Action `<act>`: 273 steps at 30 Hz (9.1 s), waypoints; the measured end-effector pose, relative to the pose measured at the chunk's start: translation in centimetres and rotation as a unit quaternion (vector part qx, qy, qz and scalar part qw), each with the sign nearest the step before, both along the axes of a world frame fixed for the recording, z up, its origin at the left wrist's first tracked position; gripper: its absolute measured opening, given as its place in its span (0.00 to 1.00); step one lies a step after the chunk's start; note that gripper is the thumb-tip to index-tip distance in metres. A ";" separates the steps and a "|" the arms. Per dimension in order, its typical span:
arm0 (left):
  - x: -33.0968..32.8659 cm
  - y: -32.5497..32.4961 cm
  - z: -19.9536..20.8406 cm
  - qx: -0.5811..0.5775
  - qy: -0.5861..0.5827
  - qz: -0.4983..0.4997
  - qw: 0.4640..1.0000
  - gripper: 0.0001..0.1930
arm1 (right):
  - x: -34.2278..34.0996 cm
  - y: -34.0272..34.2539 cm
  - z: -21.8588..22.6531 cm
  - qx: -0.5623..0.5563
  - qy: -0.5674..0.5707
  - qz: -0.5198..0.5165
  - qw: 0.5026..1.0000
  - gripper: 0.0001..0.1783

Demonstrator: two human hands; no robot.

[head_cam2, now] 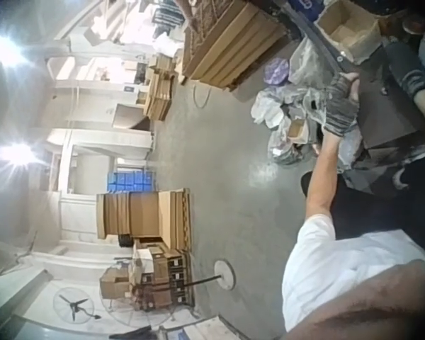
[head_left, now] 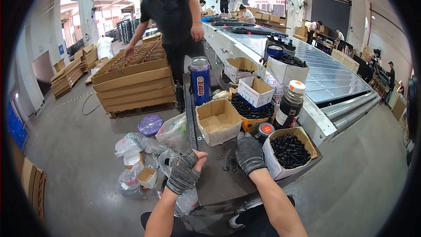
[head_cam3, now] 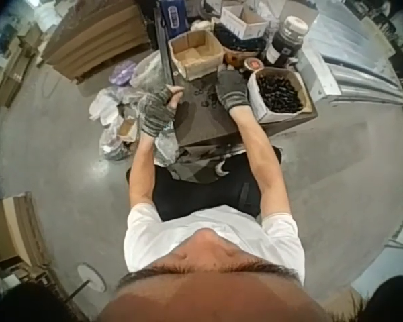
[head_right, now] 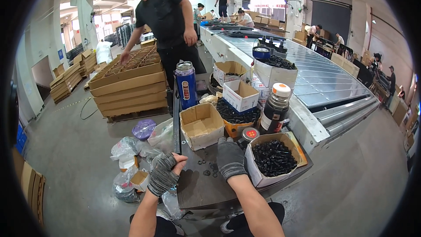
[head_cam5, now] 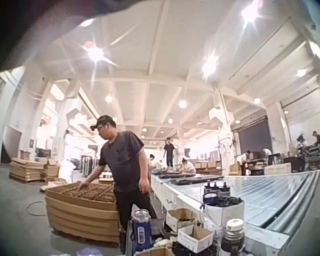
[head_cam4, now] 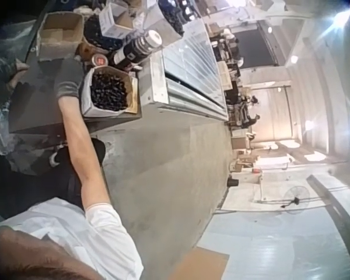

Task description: Assembling small metal rings onto plastic components at a factory workstation.

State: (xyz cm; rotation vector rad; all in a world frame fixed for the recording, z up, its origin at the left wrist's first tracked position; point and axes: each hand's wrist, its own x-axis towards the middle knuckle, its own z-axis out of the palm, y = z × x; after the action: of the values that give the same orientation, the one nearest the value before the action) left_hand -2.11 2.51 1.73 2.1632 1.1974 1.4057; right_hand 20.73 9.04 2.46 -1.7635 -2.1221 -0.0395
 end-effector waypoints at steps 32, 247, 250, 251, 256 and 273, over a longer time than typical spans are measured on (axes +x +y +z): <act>0.0 -2.8 -2.8 -0.096 -0.225 -0.082 0.966 0.08 | 0.6 -4.0 2.1 0.000 0.090 0.185 0.979 0.14; 3.5 -5.0 -2.4 -0.041 -0.107 -0.054 0.992 0.09 | 16.1 -6.1 11.2 -0.143 -0.008 0.322 0.936 0.16; 3.6 -4.8 -2.3 -0.049 -0.117 -0.065 0.990 0.11 | 16.1 -6.5 11.7 -0.098 -0.039 0.319 0.942 0.15; 3.8 -4.5 -2.4 -0.044 -0.118 -0.072 0.989 0.11 | 16.1 -6.8 11.9 -0.089 -0.025 0.317 0.944 0.14; 3.2 -5.0 -2.2 -0.049 -0.141 -0.066 0.987 0.10 | 13.9 -9.3 14.4 -0.024 -0.053 0.261 0.964 0.13; -31.7 -8.4 -15.8 0.047 -0.590 0.367 0.717 0.08 | -3.9 -12.3 0.1 0.154 0.128 0.348 0.916 0.11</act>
State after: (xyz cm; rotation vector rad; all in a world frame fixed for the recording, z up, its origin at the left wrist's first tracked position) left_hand -33.83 -5.90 -14.09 0.3043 1.3439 2.5143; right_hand 16.79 -3.29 2.56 -0.7275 -2.2639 0.0448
